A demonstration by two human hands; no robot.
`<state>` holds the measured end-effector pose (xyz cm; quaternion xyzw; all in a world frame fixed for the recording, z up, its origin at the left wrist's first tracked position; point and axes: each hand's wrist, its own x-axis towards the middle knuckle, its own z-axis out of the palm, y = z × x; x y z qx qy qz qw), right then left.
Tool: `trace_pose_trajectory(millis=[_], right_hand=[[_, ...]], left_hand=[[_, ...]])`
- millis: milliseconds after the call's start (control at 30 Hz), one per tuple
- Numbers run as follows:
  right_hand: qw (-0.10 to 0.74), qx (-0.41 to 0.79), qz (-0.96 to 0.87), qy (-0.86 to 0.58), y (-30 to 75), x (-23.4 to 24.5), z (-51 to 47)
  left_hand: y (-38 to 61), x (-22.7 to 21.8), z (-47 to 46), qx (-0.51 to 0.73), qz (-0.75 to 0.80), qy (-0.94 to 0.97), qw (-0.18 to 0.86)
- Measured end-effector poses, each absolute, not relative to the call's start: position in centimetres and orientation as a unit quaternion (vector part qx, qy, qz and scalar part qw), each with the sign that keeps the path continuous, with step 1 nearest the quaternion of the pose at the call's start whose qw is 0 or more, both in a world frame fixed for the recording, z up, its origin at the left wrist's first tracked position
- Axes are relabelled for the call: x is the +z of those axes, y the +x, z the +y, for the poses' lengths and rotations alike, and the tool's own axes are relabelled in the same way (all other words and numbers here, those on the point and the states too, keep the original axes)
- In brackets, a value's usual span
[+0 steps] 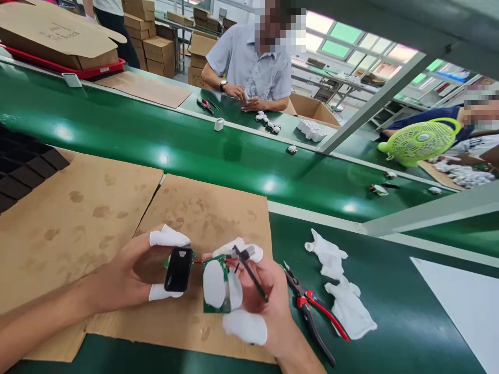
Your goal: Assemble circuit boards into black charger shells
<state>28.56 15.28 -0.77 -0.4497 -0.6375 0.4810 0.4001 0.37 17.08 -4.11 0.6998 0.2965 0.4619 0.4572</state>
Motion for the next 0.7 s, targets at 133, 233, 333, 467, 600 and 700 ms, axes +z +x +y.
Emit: trace_pose_trajectory(millis=[133,233,333,467,600,700], right_hand=[[0.466,0.582,-0.567,-0.349,27.3,0.1,14.9],[0.474,0.585,-0.561,-0.345,26.9,0.3,14.6],[0.47,0.58,-0.573,-0.339,26.5,0.5,14.3],[0.439,0.572,-0.592,-0.36,26.3,0.9,14.3],[0.423,0.548,-0.621,-0.369,26.2,1.2,14.5],[0.429,0.531,-0.632,-0.367,26.1,1.0,14.5]], left_hand=[[1.0,-4.6,16.4,0.46,0.299,0.707,0.446],[1.2,-4.7,16.1,0.46,0.297,0.706,0.449],[1.4,-4.4,16.0,0.466,0.291,0.708,0.444],[1.3,-3.8,16.0,0.451,0.29,0.724,0.434],[1.3,-3.6,15.9,0.448,0.286,0.73,0.43],[1.4,-3.8,15.9,0.463,0.276,0.723,0.433]])
